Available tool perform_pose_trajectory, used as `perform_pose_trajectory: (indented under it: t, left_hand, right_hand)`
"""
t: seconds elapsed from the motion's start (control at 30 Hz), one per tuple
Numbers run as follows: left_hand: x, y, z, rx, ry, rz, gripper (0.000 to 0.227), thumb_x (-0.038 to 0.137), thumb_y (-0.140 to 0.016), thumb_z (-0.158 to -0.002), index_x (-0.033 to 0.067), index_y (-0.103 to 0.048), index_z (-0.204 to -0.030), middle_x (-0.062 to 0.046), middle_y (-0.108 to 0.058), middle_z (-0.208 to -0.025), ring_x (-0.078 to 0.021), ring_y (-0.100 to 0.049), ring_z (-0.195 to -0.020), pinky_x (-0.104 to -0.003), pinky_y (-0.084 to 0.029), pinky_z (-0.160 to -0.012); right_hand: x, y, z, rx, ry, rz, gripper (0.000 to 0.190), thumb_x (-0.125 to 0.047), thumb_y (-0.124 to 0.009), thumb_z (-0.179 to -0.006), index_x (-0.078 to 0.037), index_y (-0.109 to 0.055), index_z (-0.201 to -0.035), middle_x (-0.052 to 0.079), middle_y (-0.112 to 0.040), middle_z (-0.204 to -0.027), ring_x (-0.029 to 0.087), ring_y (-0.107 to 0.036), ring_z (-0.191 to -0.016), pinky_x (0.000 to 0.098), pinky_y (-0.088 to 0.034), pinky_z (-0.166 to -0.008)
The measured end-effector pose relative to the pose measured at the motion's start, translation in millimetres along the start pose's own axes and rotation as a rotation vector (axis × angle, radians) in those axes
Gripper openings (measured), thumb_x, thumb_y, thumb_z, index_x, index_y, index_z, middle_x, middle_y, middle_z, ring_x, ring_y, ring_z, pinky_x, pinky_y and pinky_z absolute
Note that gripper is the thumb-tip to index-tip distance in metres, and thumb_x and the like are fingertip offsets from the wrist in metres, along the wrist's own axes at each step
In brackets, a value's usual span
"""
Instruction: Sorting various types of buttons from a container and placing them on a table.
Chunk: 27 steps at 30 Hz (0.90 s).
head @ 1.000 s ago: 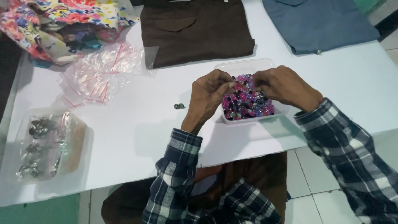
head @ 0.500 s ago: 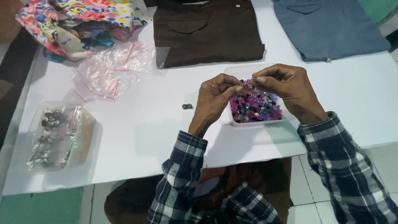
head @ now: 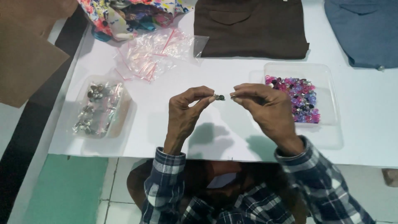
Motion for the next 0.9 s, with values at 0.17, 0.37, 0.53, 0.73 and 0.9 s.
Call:
perform_pose_trajectory:
  t: [0.17,0.37,0.53,0.73,0.9]
  left_hand:
    - [-45,12,16,0.074,0.056,-0.136,0.011,0.014,-0.085,-0.082,0.0155,-0.081,-0.092,-0.006,-0.079,-0.083,-0.0138,-0.074,-0.083,-0.028,-0.060,-0.078]
    - [-65,2,5,0.056,0.015,-0.440,0.012,0.012,-0.081,-0.085,0.0189,-0.080,-0.094,-0.003,-0.079,-0.081,-0.0196,-0.076,-0.084,-0.033,-0.050,-0.091]
    - [-82,0,-7,-0.001,-0.003,-0.650,0.014,0.016,-0.078,-0.088,0.0270,-0.079,-0.096,0.005,-0.078,-0.087,-0.0144,-0.074,-0.092,-0.036,-0.037,-0.101]
    - [-96,-3,-8,0.039,-0.021,-0.684,0.014,0.023,-0.079,-0.087,0.0322,-0.079,-0.098,0.010,-0.075,-0.084,-0.0108,-0.068,-0.088,-0.037,-0.034,-0.101]
    - [-100,0,-5,0.043,-0.013,-0.678,0.014,0.027,-0.080,-0.087,0.0316,-0.079,-0.101,0.008,-0.076,-0.088,-0.0123,-0.067,-0.091,-0.038,-0.032,-0.103]
  right_hand:
    - [53,-38,17,0.048,-0.083,0.098,0.014,0.002,-0.077,-0.087,-0.005,-0.079,-0.100,0.015,-0.077,-0.095,0.022,-0.075,-0.084,0.0295,-0.063,-0.072]
    - [115,-47,15,0.094,-0.298,0.190,0.013,-0.006,-0.075,-0.090,-0.006,-0.078,-0.103,0.014,-0.075,-0.084,0.016,-0.070,-0.064,0.0260,-0.058,-0.055]
    - [127,-48,8,0.095,-0.220,0.314,0.011,-0.007,-0.075,-0.091,-0.007,-0.078,-0.101,0.015,-0.073,-0.081,0.018,-0.069,-0.063,0.0248,-0.052,-0.051]
    - [123,-52,9,0.088,-0.228,0.356,0.012,-0.007,-0.075,-0.091,-0.006,-0.078,-0.103,0.015,-0.073,-0.082,0.018,-0.065,-0.062,0.0242,-0.047,-0.052]
    - [129,-54,11,0.119,-0.193,0.397,0.013,-0.011,-0.079,-0.090,-0.010,-0.079,-0.102,0.012,-0.073,-0.083,0.019,-0.065,-0.062,0.0269,-0.043,-0.049]
Point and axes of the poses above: each hand's wrist, its own z-axis away from the middle knuckle, its own y-axis out of the back of the hand, x = y × z, the point moved 4 cm from there along -z, towards the middle knuckle
